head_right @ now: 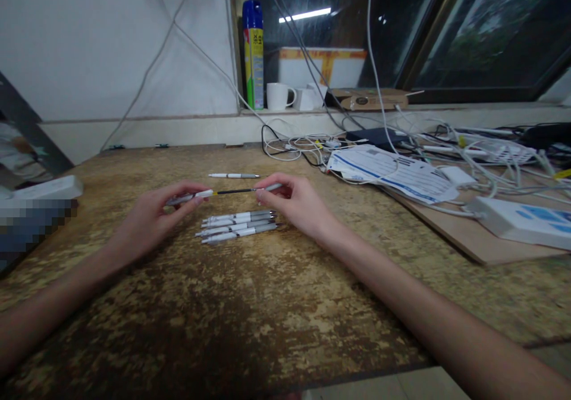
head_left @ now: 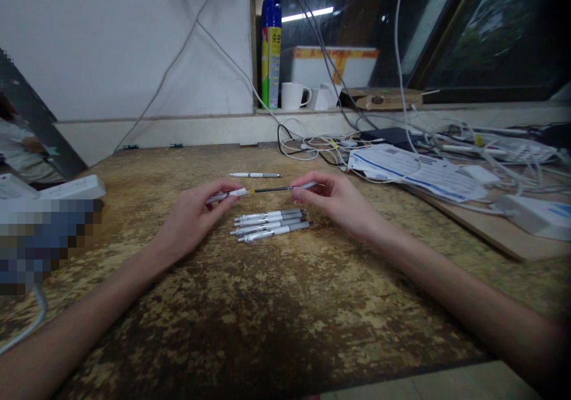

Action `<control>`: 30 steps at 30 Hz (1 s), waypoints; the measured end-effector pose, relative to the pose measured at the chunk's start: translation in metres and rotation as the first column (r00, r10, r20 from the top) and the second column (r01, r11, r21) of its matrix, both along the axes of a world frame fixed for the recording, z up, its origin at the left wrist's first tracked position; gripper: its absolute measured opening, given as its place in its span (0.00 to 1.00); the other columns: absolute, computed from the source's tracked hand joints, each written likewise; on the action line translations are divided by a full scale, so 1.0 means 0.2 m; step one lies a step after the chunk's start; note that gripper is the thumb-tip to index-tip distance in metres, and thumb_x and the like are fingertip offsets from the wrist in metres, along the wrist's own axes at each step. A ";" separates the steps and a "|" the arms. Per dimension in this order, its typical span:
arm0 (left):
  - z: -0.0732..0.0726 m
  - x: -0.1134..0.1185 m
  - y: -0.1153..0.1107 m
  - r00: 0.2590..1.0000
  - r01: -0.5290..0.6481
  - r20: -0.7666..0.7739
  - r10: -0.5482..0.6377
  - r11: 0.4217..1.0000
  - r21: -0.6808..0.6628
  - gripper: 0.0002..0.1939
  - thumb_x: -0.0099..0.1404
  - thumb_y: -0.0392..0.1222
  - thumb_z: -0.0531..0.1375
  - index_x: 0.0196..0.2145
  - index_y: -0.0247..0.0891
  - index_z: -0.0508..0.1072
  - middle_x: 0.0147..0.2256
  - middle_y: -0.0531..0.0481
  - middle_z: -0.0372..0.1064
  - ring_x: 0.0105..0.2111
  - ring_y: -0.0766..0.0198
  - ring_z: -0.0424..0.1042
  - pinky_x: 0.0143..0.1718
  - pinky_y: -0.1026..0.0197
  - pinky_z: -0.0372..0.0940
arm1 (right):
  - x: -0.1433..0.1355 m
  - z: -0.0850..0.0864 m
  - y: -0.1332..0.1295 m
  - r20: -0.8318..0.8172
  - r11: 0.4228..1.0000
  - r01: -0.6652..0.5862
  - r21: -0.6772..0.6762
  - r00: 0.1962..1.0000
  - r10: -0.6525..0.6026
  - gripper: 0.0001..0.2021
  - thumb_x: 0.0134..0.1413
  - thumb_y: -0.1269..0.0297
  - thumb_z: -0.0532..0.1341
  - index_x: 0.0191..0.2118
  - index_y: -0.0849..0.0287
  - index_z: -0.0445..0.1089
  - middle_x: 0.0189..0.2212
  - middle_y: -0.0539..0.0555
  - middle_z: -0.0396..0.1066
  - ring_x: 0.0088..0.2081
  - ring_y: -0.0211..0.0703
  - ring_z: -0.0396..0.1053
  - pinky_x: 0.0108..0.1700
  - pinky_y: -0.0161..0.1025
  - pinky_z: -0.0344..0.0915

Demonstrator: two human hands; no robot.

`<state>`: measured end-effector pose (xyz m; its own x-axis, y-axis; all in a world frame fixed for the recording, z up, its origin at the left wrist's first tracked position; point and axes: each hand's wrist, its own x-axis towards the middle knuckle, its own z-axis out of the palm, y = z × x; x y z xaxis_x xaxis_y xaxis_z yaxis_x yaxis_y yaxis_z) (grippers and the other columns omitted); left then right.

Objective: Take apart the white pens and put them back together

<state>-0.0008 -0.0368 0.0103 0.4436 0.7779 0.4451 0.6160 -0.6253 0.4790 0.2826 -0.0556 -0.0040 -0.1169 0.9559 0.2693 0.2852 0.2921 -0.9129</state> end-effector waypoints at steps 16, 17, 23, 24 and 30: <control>0.00 -0.02 0.02 0.999 -0.009 -0.030 0.009 1.000 0.002 0.17 0.75 0.53 0.58 0.53 0.45 0.78 0.49 0.49 0.80 0.46 0.56 0.77 0.46 0.57 0.71 | -0.01 0.02 -0.01 -0.169 0.998 -0.032 -0.058 0.985 0.021 0.13 0.58 0.52 0.68 0.32 0.57 0.77 0.31 0.54 0.78 0.35 0.43 0.74 0.45 0.43 0.70; 0.00 -0.02 0.02 0.999 -0.012 -0.037 0.012 1.000 -0.002 0.17 0.75 0.54 0.57 0.53 0.46 0.78 0.49 0.49 0.80 0.45 0.56 0.77 0.46 0.57 0.71 | -0.01 0.02 -0.02 -0.185 0.997 -0.035 -0.065 0.982 0.022 0.13 0.57 0.52 0.68 0.32 0.57 0.77 0.31 0.54 0.78 0.35 0.43 0.74 0.45 0.43 0.70; -0.01 -0.03 0.04 0.997 -0.022 -0.074 0.022 1.000 -0.003 0.18 0.75 0.57 0.56 0.54 0.48 0.77 0.48 0.50 0.80 0.41 0.56 0.77 0.42 0.57 0.69 | -0.02 0.04 -0.02 -0.202 0.996 -0.028 -0.090 0.979 0.009 0.18 0.60 0.48 0.66 0.30 0.58 0.77 0.33 0.56 0.78 0.31 0.41 0.72 0.39 0.41 0.72; -0.01 -0.03 0.04 0.997 -0.021 -0.079 0.021 1.000 0.001 0.18 0.75 0.57 0.56 0.54 0.48 0.77 0.48 0.50 0.80 0.41 0.56 0.77 0.42 0.57 0.69 | -0.03 0.03 -0.02 -0.197 0.995 -0.026 -0.092 0.980 0.008 0.19 0.61 0.47 0.65 0.29 0.58 0.76 0.32 0.56 0.77 0.31 0.41 0.72 0.38 0.41 0.72; -0.01 -0.05 0.04 0.996 -0.022 -0.087 0.021 1.000 -0.006 0.18 0.75 0.56 0.57 0.55 0.48 0.77 0.49 0.50 0.79 0.41 0.57 0.76 0.41 0.58 0.68 | -0.02 0.02 -0.01 -0.196 0.994 -0.014 -0.107 0.981 -0.007 0.21 0.61 0.47 0.64 0.26 0.59 0.74 0.24 0.54 0.73 0.27 0.40 0.70 0.34 0.39 0.69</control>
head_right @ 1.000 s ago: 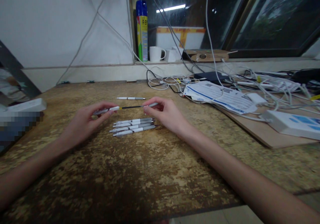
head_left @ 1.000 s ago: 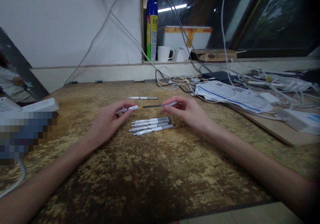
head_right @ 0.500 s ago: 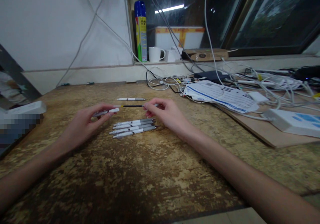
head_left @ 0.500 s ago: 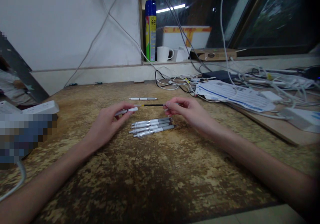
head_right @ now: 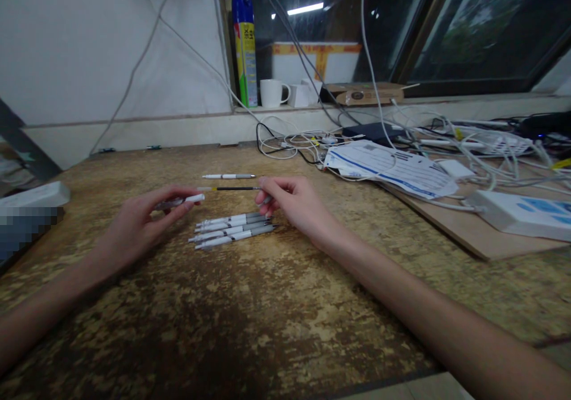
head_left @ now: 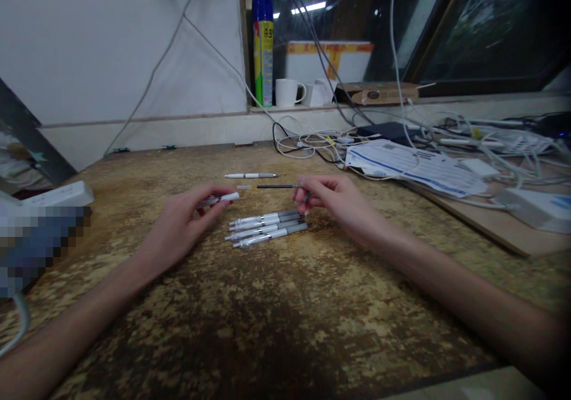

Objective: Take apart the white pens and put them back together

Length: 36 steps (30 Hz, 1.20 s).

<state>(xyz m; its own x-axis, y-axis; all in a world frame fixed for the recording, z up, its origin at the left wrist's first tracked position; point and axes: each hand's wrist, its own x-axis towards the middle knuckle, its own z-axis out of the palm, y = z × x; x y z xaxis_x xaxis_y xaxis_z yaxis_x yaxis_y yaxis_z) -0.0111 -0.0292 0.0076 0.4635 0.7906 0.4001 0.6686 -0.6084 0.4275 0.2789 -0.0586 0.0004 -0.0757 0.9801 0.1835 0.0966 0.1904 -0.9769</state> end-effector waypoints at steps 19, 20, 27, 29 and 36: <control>0.00 0.01 -0.02 0.998 -0.020 0.062 0.023 0.998 -0.058 0.18 0.74 0.57 0.58 0.53 0.50 0.80 0.51 0.51 0.80 0.49 0.52 0.78 0.50 0.53 0.70 | 0.04 -0.02 0.03 0.161 0.981 0.058 0.187 0.983 -0.088 0.13 0.60 0.51 0.68 0.37 0.56 0.76 0.34 0.54 0.78 0.36 0.45 0.75 0.43 0.42 0.70; 0.00 0.01 -0.02 0.997 -0.020 0.069 0.024 0.998 -0.064 0.18 0.74 0.57 0.59 0.53 0.50 0.80 0.51 0.51 0.80 0.49 0.53 0.78 0.50 0.54 0.70 | 0.04 -0.02 0.03 0.163 0.980 0.056 0.191 0.983 -0.088 0.12 0.59 0.52 0.68 0.38 0.56 0.76 0.36 0.54 0.79 0.36 0.45 0.75 0.43 0.42 0.70; 0.01 0.03 -0.04 0.995 -0.002 0.098 0.010 0.997 -0.078 0.17 0.73 0.57 0.59 0.51 0.49 0.81 0.50 0.51 0.81 0.49 0.52 0.78 0.51 0.52 0.70 | 0.06 -0.03 0.04 0.172 0.979 0.060 0.194 0.981 -0.094 0.11 0.57 0.57 0.69 0.42 0.57 0.78 0.36 0.53 0.79 0.36 0.44 0.74 0.40 0.41 0.70; 0.01 0.03 -0.05 0.994 -0.009 0.105 0.017 0.997 -0.078 0.17 0.73 0.57 0.59 0.51 0.49 0.81 0.50 0.51 0.81 0.49 0.51 0.78 0.51 0.52 0.70 | 0.06 -0.02 0.04 0.167 0.980 0.058 0.191 0.982 -0.090 0.10 0.57 0.58 0.69 0.41 0.57 0.78 0.36 0.53 0.79 0.36 0.44 0.75 0.41 0.41 0.70; 0.00 0.03 -0.04 0.988 -0.018 0.149 0.033 0.995 -0.099 0.17 0.73 0.57 0.59 0.51 0.49 0.81 0.49 0.50 0.81 0.47 0.52 0.78 0.52 0.51 0.70 | 0.05 -0.02 0.04 0.162 0.982 0.069 0.177 0.982 -0.098 0.10 0.56 0.58 0.69 0.41 0.57 0.78 0.36 0.53 0.79 0.35 0.44 0.75 0.41 0.42 0.71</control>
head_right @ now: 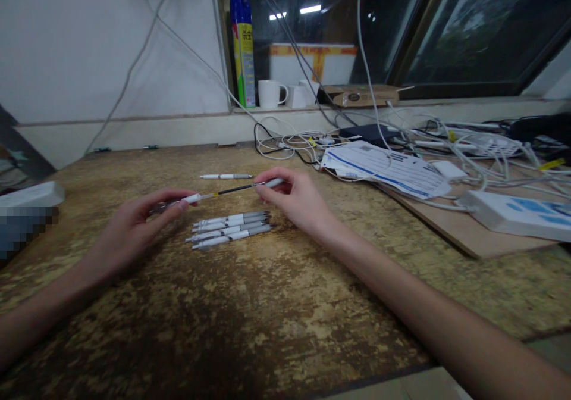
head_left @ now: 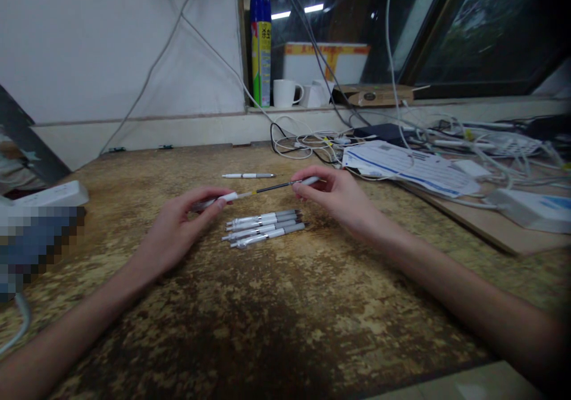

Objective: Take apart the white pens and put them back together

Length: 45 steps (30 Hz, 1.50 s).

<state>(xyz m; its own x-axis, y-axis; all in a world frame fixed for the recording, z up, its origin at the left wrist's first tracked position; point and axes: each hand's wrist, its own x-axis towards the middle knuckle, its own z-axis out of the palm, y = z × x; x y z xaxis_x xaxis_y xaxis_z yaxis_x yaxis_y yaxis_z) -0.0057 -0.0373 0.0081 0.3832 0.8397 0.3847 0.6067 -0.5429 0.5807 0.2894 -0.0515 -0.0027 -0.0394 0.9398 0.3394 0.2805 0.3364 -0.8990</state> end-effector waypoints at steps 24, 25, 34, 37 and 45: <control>-0.02 -0.03 0.03 0.996 0.019 0.091 -0.009 0.993 -0.112 0.18 0.73 0.57 0.60 0.54 0.49 0.79 0.52 0.51 0.79 0.51 0.53 0.76 0.56 0.52 0.66 | -0.02 0.01 -0.02 -0.264 0.988 -0.071 -0.140 0.964 0.032 0.11 0.59 0.55 0.68 0.35 0.58 0.77 0.33 0.52 0.75 0.34 0.38 0.69 0.39 0.37 0.65; -0.02 -0.03 0.02 0.995 0.023 0.099 -0.011 0.992 -0.127 0.19 0.73 0.57 0.60 0.54 0.49 0.80 0.53 0.51 0.79 0.52 0.53 0.75 0.57 0.52 0.65 | -0.02 0.01 -0.02 -0.300 0.986 -0.079 -0.148 0.954 0.032 0.12 0.59 0.55 0.67 0.33 0.59 0.77 0.33 0.52 0.75 0.33 0.37 0.69 0.38 0.36 0.64; -0.01 -0.01 0.02 0.993 0.047 0.114 -0.028 0.986 -0.162 0.18 0.73 0.59 0.60 0.54 0.53 0.80 0.55 0.52 0.78 0.55 0.53 0.75 0.62 0.51 0.63 | -0.02 0.01 -0.02 -0.335 0.984 -0.107 -0.143 0.941 0.053 0.14 0.63 0.57 0.65 0.29 0.60 0.75 0.30 0.52 0.72 0.29 0.35 0.66 0.35 0.36 0.62; -0.01 -0.01 0.02 0.993 0.050 0.118 -0.031 0.986 -0.162 0.18 0.73 0.58 0.60 0.54 0.54 0.81 0.55 0.53 0.78 0.56 0.53 0.74 0.63 0.51 0.62 | -0.02 0.01 -0.02 -0.342 0.985 -0.112 -0.128 0.938 0.062 0.14 0.63 0.57 0.65 0.30 0.60 0.75 0.30 0.52 0.72 0.29 0.35 0.66 0.35 0.36 0.62; 0.01 0.00 0.00 0.993 0.072 0.105 -0.055 0.984 -0.161 0.19 0.72 0.59 0.61 0.54 0.52 0.81 0.56 0.52 0.78 0.57 0.52 0.74 0.61 0.52 0.64 | -0.03 0.02 -0.03 -0.244 0.989 -0.112 -0.099 0.966 0.084 0.15 0.64 0.55 0.64 0.30 0.60 0.74 0.31 0.52 0.72 0.30 0.36 0.66 0.35 0.37 0.63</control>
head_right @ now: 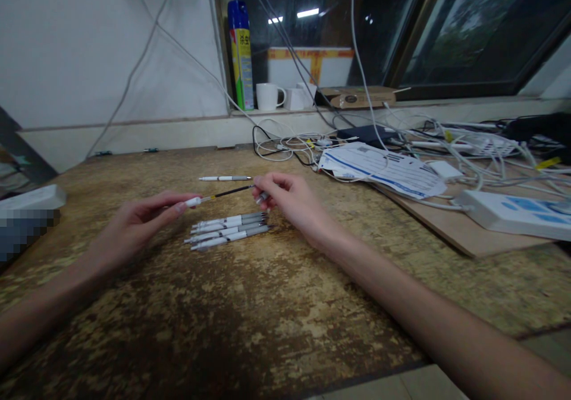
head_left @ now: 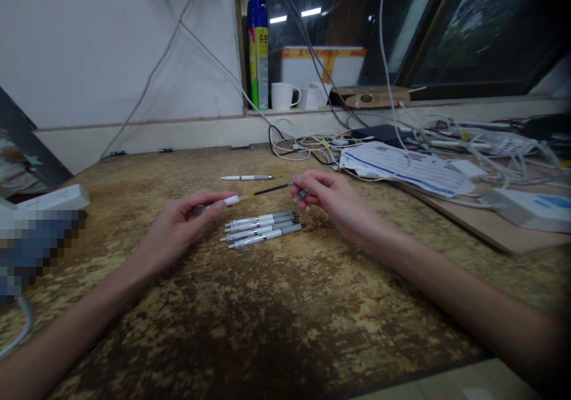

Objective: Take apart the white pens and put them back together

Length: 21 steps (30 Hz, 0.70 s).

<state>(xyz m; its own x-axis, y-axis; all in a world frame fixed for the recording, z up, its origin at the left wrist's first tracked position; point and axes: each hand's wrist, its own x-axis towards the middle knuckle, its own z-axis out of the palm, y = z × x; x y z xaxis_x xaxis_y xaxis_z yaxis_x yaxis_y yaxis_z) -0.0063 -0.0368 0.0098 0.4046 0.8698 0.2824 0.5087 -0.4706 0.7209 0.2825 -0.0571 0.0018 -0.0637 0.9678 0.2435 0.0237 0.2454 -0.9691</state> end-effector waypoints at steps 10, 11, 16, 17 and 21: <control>0.02 0.04 -0.06 1.000 -0.003 -0.021 0.005 0.998 0.061 0.15 0.69 0.56 0.65 0.50 0.50 0.83 0.46 0.52 0.82 0.44 0.58 0.80 0.53 0.57 0.70 | -0.09 -0.04 -0.05 0.289 0.973 -0.116 0.202 0.956 0.053 0.09 0.65 0.57 0.64 0.39 0.58 0.75 0.33 0.51 0.75 0.33 0.38 0.70 0.35 0.37 0.62; 0.02 0.04 -0.06 1.000 -0.005 -0.027 0.007 0.997 0.071 0.15 0.69 0.56 0.66 0.49 0.50 0.83 0.46 0.52 0.83 0.43 0.58 0.80 0.53 0.57 0.70 | -0.09 -0.05 -0.05 0.290 0.970 -0.117 0.212 0.956 0.052 0.10 0.65 0.57 0.63 0.39 0.59 0.75 0.33 0.51 0.75 0.33 0.38 0.70 0.36 0.37 0.63; 0.02 0.05 -0.06 0.998 0.007 -0.056 -0.001 0.996 0.093 0.15 0.68 0.56 0.66 0.47 0.50 0.84 0.45 0.53 0.83 0.42 0.58 0.80 0.52 0.58 0.70 | -0.10 -0.05 -0.06 0.291 0.970 -0.160 0.184 0.951 0.102 0.15 0.69 0.54 0.59 0.35 0.58 0.75 0.31 0.50 0.74 0.32 0.38 0.70 0.36 0.37 0.63; 0.03 0.05 -0.06 0.998 0.005 -0.058 0.000 0.996 0.094 0.15 0.68 0.56 0.66 0.47 0.50 0.84 0.45 0.53 0.83 0.42 0.58 0.80 0.52 0.58 0.70 | -0.10 -0.05 -0.06 0.286 0.971 -0.164 0.173 0.952 0.109 0.16 0.69 0.53 0.59 0.35 0.58 0.74 0.30 0.50 0.74 0.32 0.38 0.70 0.36 0.37 0.63; 0.03 0.05 -0.07 0.999 -0.015 -0.049 0.020 0.994 0.105 0.15 0.68 0.56 0.66 0.48 0.50 0.83 0.45 0.53 0.83 0.43 0.58 0.80 0.54 0.57 0.69 | -0.10 -0.05 -0.05 0.241 0.984 -0.148 0.102 0.963 0.120 0.21 0.70 0.49 0.55 0.34 0.59 0.75 0.28 0.52 0.73 0.31 0.40 0.70 0.37 0.39 0.64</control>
